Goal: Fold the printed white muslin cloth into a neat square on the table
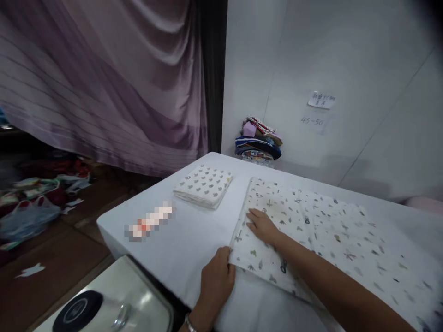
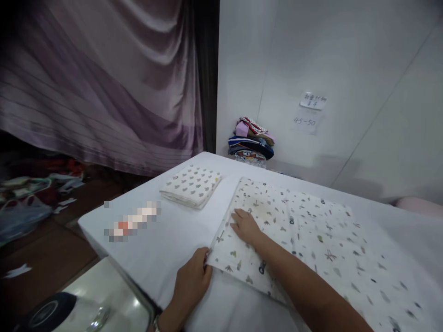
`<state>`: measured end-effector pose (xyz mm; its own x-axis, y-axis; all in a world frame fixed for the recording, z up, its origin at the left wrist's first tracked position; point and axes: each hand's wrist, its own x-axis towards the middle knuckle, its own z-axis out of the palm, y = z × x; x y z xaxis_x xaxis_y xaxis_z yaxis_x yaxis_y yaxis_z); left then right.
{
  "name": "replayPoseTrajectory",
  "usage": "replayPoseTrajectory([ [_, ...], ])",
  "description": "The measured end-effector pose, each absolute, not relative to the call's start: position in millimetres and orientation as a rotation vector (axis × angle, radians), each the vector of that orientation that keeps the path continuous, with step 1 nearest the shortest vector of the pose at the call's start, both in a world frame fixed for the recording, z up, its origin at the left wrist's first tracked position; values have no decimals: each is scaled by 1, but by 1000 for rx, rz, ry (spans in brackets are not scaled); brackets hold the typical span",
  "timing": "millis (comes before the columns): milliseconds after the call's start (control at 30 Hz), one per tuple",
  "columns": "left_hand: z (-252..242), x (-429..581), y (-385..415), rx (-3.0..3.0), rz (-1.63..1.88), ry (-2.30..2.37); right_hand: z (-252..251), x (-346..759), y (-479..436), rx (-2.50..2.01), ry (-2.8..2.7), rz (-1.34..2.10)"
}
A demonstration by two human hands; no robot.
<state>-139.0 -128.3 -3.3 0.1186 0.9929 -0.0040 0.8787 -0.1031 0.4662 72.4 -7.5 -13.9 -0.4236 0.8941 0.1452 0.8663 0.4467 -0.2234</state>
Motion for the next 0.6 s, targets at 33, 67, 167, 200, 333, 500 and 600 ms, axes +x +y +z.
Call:
replayPoseTrajectory([
  [33,-4,-139,-128,2036,447,1825,-15,70,-1,-1575,-2456,175],
  [67,-4,-140,-128,2022,448,1829,-15,68,4,-1607,-2456,189],
  [167,-8,-140,-126,1994,443,1828,-16,67,18,-1638,-2483,246],
  [200,-10,-140,-125,1992,447,1827,-15,67,23,-1652,-2488,269],
  [333,-13,-138,-122,2006,480,1835,-11,67,46,-1769,-2461,348],
  [500,-15,-139,-123,1958,521,1829,-8,68,57,-1808,-2461,426],
  [600,-18,-141,-125,1927,602,1847,-9,73,59,-1794,-2461,410],
])
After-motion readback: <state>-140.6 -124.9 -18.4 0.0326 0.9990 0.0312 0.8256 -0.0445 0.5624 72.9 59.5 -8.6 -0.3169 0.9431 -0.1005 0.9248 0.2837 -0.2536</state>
